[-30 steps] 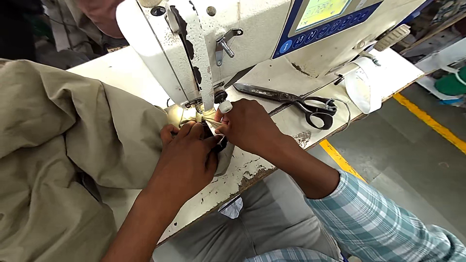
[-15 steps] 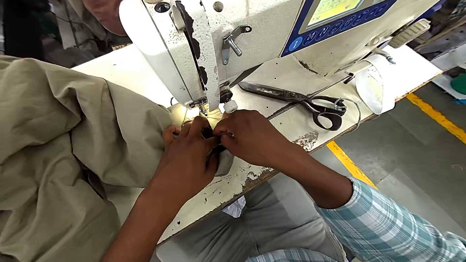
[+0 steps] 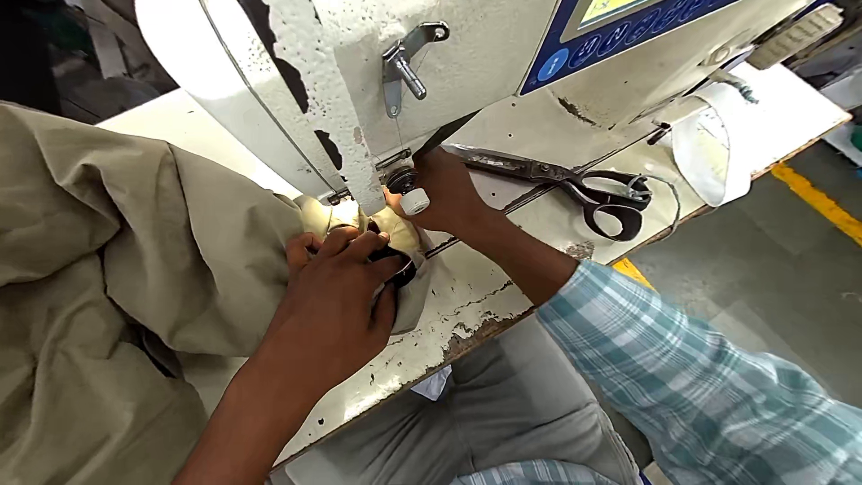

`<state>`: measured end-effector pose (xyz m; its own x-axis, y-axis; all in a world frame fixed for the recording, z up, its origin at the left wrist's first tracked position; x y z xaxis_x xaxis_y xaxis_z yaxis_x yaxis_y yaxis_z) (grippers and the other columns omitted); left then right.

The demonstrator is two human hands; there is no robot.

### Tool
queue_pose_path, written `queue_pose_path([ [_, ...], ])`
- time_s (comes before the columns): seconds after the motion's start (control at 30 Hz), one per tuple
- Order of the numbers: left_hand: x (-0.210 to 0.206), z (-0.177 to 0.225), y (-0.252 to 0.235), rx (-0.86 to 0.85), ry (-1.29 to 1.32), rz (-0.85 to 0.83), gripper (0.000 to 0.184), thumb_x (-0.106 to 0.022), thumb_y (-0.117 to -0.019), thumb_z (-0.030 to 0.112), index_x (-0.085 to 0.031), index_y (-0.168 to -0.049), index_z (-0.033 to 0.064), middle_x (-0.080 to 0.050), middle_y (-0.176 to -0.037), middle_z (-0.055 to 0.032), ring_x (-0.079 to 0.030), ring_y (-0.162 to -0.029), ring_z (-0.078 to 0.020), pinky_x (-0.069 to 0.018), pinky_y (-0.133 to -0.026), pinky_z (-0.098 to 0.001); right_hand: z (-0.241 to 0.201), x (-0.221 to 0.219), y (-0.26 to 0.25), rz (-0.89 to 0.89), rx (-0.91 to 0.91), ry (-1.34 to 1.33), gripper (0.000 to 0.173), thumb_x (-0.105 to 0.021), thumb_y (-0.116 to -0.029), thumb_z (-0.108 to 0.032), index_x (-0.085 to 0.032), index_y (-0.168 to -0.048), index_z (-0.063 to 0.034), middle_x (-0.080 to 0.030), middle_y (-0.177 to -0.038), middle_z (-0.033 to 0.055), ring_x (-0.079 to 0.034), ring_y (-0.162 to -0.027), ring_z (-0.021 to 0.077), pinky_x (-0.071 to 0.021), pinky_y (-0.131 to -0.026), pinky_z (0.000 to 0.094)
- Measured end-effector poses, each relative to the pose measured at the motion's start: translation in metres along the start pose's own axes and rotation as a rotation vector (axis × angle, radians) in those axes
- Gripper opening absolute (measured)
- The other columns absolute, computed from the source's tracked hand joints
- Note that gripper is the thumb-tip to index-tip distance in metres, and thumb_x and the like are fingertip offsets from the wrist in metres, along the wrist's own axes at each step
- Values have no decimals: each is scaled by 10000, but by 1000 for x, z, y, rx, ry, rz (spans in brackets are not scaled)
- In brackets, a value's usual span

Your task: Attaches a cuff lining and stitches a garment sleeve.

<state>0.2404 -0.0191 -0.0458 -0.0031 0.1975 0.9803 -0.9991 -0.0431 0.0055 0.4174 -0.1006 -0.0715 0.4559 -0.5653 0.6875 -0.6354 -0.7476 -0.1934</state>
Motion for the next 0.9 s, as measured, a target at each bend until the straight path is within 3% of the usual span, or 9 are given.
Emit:
queue_pose_path([
  [0.13,1,1,-2,-3,-12,-17,358,-517,-903,355,-788,-1127,290,-686,-1274,15,-556,-1281,-267,-355,-992,-611,-13,-8,11,116,-51,28,211,-770,-739,-159,-695,-888,-31,-684,-815,140,-692,-775,333,-504,-604,548],
  [0.27,10,15,-7,-11,-43,-75,241,-682,-878,352,-788,-1071,256,-714,-1206,-11,-525,-1335,-337,-303,-1106,-718,18,-11,14,-3,22,49,385,-753,-882,-304,-693,-1088,16,-712,-1001,214,-704,-958,385,-552,-811,617],
  [0.33,20,21,-13,-25,-78,-160,222,-770,-839,349,-791,-1034,246,-720,-1187,10,-501,-1368,-296,-259,-1189,-666,46,-15,2,-82,133,53,390,-729,-921,-332,-709,-1102,14,-711,-1027,227,-690,-992,400,-533,-863,643],
  [0.43,30,22,-23,-109,-87,-218,253,-832,-787,344,-797,-1008,224,-737,-1107,21,-541,-1313,-241,-225,-1235,-554,46,-6,-11,-268,50,12,332,-820,-882,-139,-694,-1105,72,-687,-1068,294,-647,-1039,465,-473,-932,673],
  [0.57,28,10,-30,-33,39,-315,229,-726,-893,317,-775,-1030,139,-704,-1144,-32,-620,-1138,-236,-324,-1114,-634,50,-10,-18,-230,62,95,359,-723,-939,-383,-701,-1013,-32,-683,-943,224,-662,-897,394,-487,-748,647],
  [0.67,23,2,-22,-6,89,-276,210,-635,-952,270,-779,-1062,163,-674,-1140,-22,-590,-1156,-229,-318,-1069,-664,65,-27,-20,-32,53,89,353,-832,-873,-304,-715,-986,10,-692,-957,269,-666,-943,478,-483,-784,729],
  [0.77,15,3,-16,-11,96,-178,210,-618,-954,261,-783,-1070,202,-679,-1100,5,-587,-1158,-215,-304,-1091,-647,43,-17,5,76,68,82,438,-744,-894,-416,-658,-966,7,-645,-865,246,-644,-808,465,-469,-656,704],
  [0.87,8,4,-10,15,120,-94,208,-657,-933,259,-787,-1088,215,-687,-1142,11,-578,-1175,-213,-296,-1107,-614,31,-8,36,-59,121,-91,440,-644,-934,-487,-696,-1117,-90,-693,-893,102,-672,-730,278,-551,-610,547],
  [0.9,7,3,-9,19,124,-89,221,-662,-927,251,-782,-1107,209,-683,-1156,5,-573,-1188,-216,-290,-1117,-611,20,-2,45,-184,108,-137,383,-649,-947,-400,-705,-1148,-78,-713,-945,108,-697,-774,266,-580,-647,524],
])
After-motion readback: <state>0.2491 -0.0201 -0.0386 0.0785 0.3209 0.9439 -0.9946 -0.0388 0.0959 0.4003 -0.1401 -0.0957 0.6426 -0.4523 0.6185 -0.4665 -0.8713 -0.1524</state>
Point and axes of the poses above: each hand's wrist, its own y-axis away from the middle knuckle, its own x-axis out of the back of the hand, z = x × y, the point moved 2 cm from there along -y, towards the middle knuckle
